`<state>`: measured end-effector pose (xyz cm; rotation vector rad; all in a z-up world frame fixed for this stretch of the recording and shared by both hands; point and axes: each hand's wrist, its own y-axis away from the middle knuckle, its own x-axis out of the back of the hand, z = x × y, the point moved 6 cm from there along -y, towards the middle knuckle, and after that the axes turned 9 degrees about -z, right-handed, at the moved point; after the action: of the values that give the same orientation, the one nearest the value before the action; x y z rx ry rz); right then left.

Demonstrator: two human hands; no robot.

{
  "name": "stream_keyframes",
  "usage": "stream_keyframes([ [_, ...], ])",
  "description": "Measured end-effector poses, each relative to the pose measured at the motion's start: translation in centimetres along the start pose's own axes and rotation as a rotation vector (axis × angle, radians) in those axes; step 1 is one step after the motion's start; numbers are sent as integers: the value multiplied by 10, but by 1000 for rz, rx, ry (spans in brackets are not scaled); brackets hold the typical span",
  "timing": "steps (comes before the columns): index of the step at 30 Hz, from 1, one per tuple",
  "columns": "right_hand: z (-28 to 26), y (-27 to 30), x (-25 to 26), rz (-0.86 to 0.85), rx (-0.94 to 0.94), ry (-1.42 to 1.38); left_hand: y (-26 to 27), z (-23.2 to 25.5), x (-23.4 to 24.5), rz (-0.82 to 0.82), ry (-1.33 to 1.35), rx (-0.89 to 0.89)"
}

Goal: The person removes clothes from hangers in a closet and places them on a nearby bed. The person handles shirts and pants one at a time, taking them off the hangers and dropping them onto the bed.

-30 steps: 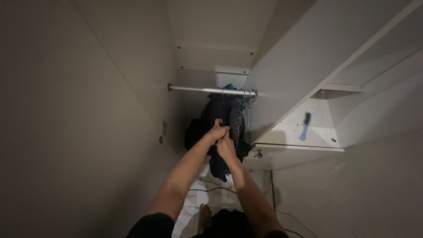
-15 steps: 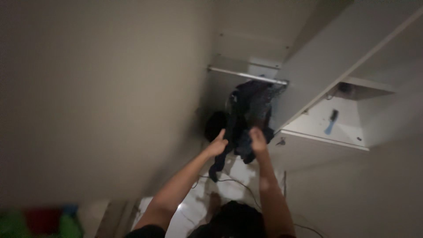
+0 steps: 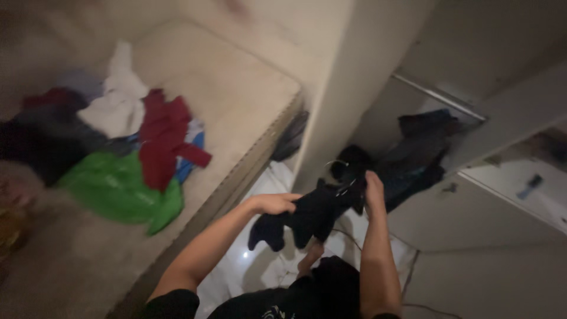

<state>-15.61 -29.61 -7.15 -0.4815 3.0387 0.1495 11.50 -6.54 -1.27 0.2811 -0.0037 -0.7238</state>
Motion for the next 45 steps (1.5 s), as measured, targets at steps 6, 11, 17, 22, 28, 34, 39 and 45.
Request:
stream_keyframes([
  [6,23,64,-92,-662,-463,48,127,-52,24,91,-127,50],
  [11,-20,126,-181,-1338,-607,317,216,-59,22,221,-181,141],
  [17,-29,150,-267,-1715,-424,783,296,-80,5,439,51,196],
  [22,-30,143,-332,-1587,-264,792,338,-98,-2,616,-44,182],
  [28,-10,131,-367,-1580,-176,545,394,-31,-24,1528,-623,523],
  [34,-31,151,-414,-1486,-98,314,387,9,-55,2194,-495,-61],
  [39,-42,181,-484,-1352,-274,186,345,6,-32,2144,-352,-239],
  [45,-17,196,-579,-1431,-216,85,361,-6,2,2139,-207,-368],
])
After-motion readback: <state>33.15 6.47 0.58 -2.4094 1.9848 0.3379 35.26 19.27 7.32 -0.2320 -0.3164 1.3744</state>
